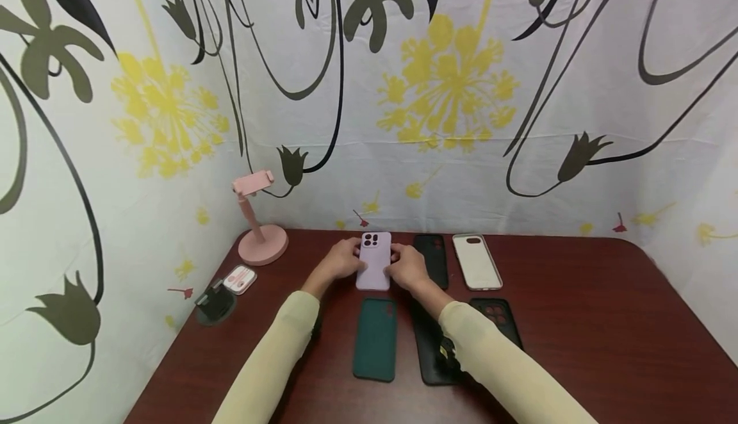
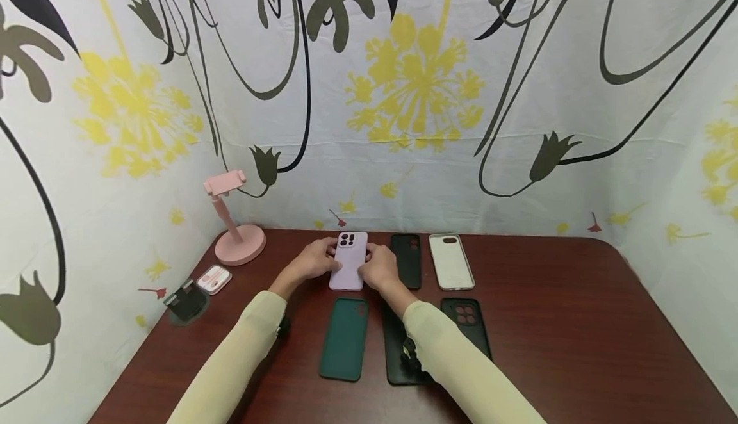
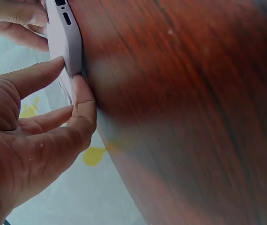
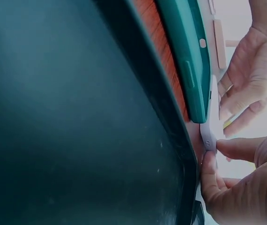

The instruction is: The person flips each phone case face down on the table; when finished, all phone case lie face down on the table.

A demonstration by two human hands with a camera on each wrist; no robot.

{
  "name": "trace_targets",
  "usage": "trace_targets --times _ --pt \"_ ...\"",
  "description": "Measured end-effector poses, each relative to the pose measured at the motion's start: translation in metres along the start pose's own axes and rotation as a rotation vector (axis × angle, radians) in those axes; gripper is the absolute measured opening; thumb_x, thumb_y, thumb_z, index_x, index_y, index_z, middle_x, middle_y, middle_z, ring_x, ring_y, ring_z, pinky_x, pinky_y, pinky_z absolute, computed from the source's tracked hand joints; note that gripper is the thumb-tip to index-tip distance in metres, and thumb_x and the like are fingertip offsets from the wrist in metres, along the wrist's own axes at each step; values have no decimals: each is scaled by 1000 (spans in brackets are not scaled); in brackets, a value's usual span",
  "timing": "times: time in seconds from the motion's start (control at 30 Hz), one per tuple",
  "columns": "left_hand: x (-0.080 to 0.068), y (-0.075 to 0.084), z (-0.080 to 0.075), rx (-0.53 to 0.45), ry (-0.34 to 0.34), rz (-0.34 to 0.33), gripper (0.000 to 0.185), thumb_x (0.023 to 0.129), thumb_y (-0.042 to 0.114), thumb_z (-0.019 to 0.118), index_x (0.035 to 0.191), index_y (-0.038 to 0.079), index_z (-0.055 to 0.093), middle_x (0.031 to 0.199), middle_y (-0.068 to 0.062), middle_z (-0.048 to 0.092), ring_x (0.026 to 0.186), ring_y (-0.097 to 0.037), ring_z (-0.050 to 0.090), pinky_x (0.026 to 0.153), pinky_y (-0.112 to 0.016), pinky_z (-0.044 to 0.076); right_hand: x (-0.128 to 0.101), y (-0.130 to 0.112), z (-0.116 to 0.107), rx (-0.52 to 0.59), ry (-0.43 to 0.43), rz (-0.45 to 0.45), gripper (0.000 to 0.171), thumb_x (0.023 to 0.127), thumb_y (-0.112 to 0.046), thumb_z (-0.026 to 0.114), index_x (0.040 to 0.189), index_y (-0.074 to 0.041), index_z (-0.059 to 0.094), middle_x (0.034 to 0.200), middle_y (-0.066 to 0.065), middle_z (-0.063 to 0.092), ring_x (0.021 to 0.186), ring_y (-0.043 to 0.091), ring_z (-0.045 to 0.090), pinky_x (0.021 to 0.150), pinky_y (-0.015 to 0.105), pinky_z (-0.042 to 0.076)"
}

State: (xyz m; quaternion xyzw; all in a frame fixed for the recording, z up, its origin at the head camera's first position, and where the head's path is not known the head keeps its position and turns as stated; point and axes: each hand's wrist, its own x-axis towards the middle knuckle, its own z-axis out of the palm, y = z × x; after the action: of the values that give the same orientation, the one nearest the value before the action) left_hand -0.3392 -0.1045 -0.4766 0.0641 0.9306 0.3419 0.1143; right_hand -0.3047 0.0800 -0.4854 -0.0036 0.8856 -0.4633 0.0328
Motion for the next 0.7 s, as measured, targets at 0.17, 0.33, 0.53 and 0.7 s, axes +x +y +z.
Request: trace_targets --times 0.17,0.33,0.53,0.7 --pt "0 0 1 27 -9 20 63 95 11 76 153 0 53 122 -17 66 104 -25 61 90 -37 57 0 2 2 -26 11 3 62 86 0 76 146 2 61 108 15 69 91 24 57 72 30 49" --pt "0 3 2 58 1 16 63 94 9 76 152 -1 53 123 -17 66 105 -26 61 92 -39 58 0 4 2 -31 10 -27 60 85 -1 77 143 3 63 110 16 69 94 26 59 76 33 53" --pt "-1 6 -1 83 -20 11 71 91 8 76 155 -2 47 126 -19 64 107 -28 60 96 -42 55 -9 0 0 -32 -47 -4 60 94 -20 78 147 -1 59 126 18 68 106 28 63 91 43 57" --pt "0 16 -3 87 -8 -5 80 90 18 81 158 -2 43 140 -24 60 121 -32 60 106 -48 54 -15 -8 -16 -6 -107 22 62 98 -32 74 150 -4 55 139 19 65 123 32 64 99 49 57"
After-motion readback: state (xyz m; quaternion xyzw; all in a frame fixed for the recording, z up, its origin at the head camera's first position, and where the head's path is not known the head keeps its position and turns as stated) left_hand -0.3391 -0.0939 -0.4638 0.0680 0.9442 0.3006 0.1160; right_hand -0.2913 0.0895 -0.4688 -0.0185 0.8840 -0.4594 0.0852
